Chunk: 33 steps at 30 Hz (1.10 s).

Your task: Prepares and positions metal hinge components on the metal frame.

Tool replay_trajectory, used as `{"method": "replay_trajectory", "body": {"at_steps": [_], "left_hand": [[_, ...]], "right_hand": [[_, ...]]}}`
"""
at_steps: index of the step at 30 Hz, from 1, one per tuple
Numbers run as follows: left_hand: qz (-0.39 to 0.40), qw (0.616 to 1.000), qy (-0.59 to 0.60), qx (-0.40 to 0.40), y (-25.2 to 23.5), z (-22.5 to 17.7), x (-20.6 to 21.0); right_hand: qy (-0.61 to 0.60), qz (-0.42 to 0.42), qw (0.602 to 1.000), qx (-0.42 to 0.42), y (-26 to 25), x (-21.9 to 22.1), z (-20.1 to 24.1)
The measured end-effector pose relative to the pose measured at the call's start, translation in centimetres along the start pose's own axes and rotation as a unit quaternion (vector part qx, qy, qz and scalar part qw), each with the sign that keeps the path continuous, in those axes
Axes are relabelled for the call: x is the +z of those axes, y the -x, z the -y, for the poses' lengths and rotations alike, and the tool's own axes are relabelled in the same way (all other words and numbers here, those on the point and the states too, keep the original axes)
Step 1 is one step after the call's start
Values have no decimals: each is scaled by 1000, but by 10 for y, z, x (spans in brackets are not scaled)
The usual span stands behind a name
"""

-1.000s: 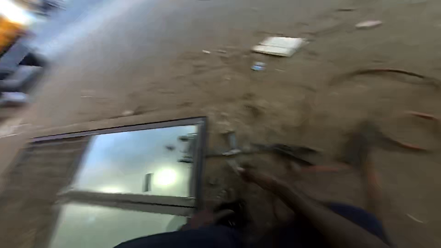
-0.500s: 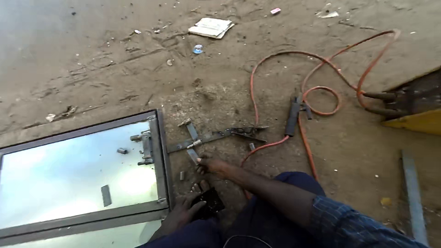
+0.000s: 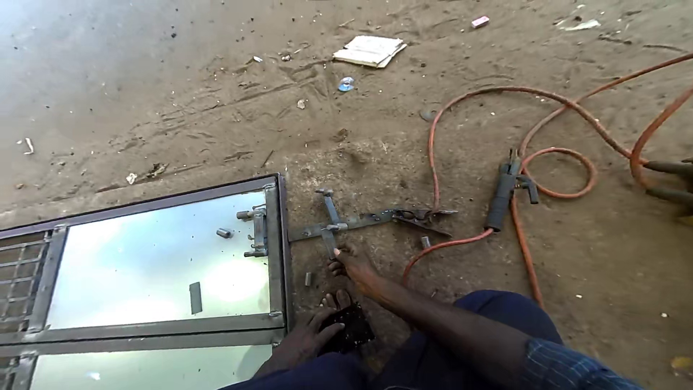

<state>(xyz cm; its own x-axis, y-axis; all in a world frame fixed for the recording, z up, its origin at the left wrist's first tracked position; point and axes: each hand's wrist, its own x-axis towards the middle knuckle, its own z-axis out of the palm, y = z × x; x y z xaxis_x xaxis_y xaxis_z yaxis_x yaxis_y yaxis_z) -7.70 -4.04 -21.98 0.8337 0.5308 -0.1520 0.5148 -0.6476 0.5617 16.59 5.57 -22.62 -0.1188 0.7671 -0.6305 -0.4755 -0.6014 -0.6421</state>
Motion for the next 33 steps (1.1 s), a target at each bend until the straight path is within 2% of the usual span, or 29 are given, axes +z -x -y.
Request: {"method": "replay_trajectory", "body": {"at_steps": [3, 7, 11, 15, 18, 22, 29, 33], "left_hand": [[-1, 1000, 8, 2, -1, 1, 0], [1, 1000, 5, 5, -2, 0, -2], [-2, 1000, 6, 12, -1, 1, -1], [-1, 1000, 8, 8, 1, 0, -1], [-3, 1000, 3, 6, 1, -1, 0], [-10, 1000, 4, 16, 0, 1, -1], [-16, 1000, -4, 15, 1, 1, 3], [-17, 1000, 8, 13, 1, 2, 2]], "right_hand": [[0, 20, 999, -44, -7, -5, 7], [6, 5, 999, -54, 4, -7, 20], [23, -45, 995, -87, 30, -7, 35], [44, -126, 980, -145, 36, -24, 55], [40, -210, 966, -145, 24, -45, 69], [63, -253, 958, -122, 13, -69, 73], [126, -267, 952, -79, 3, -81, 66], [139, -251, 954, -89, 0, -80, 68]]}}
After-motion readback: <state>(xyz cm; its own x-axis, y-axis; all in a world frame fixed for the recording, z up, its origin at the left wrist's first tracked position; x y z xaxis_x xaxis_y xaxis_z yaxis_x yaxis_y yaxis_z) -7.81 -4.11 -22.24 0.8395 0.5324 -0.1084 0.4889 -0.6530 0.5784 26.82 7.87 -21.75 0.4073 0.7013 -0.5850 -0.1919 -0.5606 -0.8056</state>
